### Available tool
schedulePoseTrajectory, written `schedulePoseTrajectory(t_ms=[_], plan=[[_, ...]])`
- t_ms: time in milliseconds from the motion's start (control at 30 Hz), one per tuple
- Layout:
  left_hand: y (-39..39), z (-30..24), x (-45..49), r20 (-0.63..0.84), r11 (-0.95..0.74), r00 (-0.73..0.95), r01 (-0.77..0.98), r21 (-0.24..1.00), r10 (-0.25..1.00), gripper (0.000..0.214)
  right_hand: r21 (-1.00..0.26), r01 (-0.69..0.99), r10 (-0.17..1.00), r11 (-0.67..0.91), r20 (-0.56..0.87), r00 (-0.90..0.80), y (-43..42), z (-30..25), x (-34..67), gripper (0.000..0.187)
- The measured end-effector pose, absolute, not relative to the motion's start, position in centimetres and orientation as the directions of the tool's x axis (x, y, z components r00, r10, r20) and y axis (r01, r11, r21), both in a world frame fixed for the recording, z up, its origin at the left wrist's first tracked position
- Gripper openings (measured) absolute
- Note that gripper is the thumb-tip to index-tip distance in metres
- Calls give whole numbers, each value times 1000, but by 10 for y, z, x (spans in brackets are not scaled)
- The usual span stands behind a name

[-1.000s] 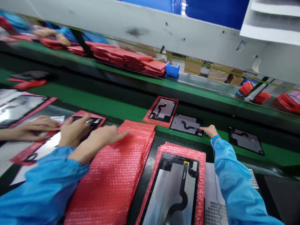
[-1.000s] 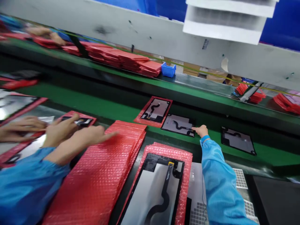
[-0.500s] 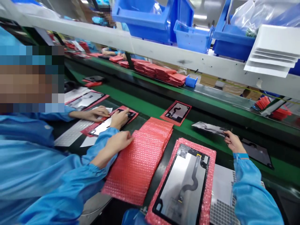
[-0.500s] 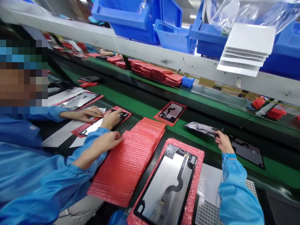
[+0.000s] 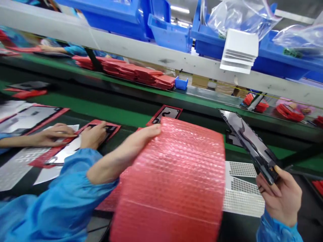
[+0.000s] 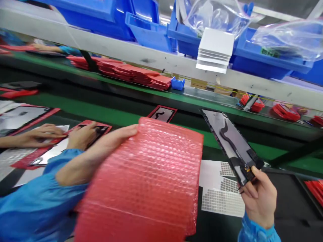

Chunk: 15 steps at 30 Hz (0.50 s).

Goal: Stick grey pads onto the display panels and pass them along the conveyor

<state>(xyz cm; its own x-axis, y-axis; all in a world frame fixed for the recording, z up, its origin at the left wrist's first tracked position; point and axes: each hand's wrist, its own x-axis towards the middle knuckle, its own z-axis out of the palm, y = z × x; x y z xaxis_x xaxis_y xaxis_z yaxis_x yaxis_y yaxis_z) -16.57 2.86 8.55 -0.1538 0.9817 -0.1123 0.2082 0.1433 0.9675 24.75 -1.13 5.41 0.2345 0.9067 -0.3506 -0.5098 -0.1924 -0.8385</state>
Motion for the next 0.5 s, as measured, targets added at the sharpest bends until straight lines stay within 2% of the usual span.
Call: schedulePoseTrajectory(t_ms=[67, 167, 300, 400, 500], plan=[[39, 57, -144, -120, 121, -20, 256, 959, 993, 31, -848, -485, 878, -215, -385, 284, -41, 57, 235, 34], [41, 9, -130, -116, 98, 29, 356, 929, 993, 29, -843, -466, 863, -269, -426, 273, -80, 51, 211, 39], [29, -32, -135, -113, 104, -8, 448, 888, 994, 24, -795, -435, 823, -423, -538, 183, -119, 31, 167, 46], [20, -45, -138, -110, 130, -70, 486, 864, 991, 22, -732, -424, 763, -533, -632, 132, -138, 12, 129, 61], [15, -50, -136, -113, 155, -114, 504, 850, 987, 22, -669, -428, 718, -607, -693, 64, -149, -2, 99, 67]])
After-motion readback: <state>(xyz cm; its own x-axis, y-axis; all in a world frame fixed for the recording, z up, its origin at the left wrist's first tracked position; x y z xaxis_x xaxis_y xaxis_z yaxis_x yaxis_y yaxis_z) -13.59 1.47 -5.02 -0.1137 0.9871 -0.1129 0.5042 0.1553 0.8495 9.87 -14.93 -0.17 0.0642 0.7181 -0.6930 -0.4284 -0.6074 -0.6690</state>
